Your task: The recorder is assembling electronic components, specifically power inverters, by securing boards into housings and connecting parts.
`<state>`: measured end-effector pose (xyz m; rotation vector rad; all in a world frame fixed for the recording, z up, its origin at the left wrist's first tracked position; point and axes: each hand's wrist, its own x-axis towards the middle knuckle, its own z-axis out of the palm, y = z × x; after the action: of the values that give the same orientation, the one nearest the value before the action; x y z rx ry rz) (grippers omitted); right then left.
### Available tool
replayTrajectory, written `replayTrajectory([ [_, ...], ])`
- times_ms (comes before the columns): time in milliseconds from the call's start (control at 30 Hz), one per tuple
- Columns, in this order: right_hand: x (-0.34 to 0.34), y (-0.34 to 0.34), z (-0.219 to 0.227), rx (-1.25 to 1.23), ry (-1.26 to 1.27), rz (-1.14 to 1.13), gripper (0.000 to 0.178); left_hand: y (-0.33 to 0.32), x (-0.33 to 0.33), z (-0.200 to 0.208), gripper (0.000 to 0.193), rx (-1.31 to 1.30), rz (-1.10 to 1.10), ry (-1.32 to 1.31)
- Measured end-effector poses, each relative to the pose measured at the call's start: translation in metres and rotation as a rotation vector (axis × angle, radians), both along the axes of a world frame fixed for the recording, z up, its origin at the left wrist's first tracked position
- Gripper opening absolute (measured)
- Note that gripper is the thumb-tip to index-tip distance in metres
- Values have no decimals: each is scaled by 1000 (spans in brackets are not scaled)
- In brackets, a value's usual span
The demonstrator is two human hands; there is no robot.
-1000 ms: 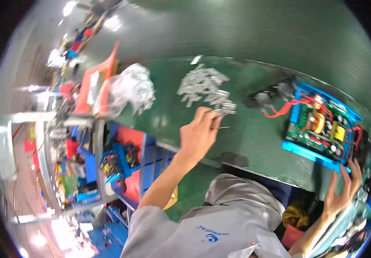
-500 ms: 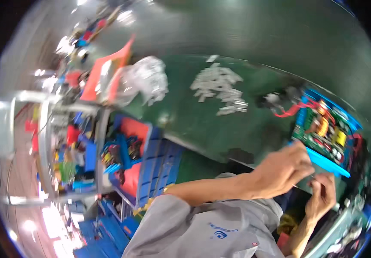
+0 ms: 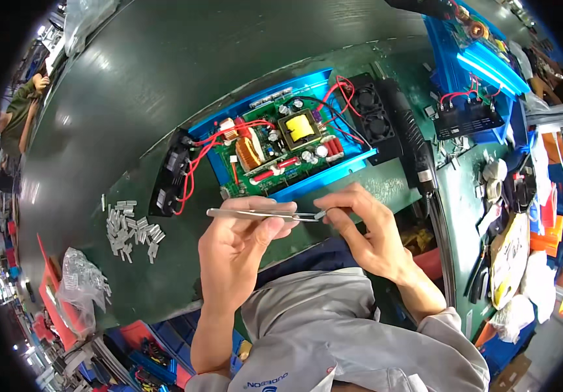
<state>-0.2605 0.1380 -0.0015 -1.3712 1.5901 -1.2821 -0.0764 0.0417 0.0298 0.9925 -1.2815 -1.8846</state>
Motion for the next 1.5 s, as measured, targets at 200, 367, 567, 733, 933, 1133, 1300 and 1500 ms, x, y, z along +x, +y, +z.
replayTrajectory([
  [200, -3, 1, -1, -82, 70, 10, 24, 6, -1, -2, 21, -153, -26, -162],
  [367, -5, 5, -3, -83, 27, -14, 27, 5, -4, 1, 23, -177, 5, -205],
  [567, -7, 8, -4, -84, -1, -30, 27, 3, -8, -5, 21, -263, -64, -245],
  [733, -41, 17, -6, -224, 526, -398, 28, 0, -11, -1, 15, -425, -12, -326],
  [933, -87, 32, -29, 50, 801, -753, 50, -22, -15, -26, 10, -925, 19, -371],
  [1133, -57, 66, -28, 91, 625, -688, 65, -30, -25, -45, 12, -1036, 24, -468],
  [1300, -12, 133, -44, 244, -288, -518, 58, -30, -35, -49, 15, -1096, 56, -433],
  [1500, 37, 145, -67, 294, -559, -214, 52, -23, -52, -47, 16, -1098, 84, -508],
])
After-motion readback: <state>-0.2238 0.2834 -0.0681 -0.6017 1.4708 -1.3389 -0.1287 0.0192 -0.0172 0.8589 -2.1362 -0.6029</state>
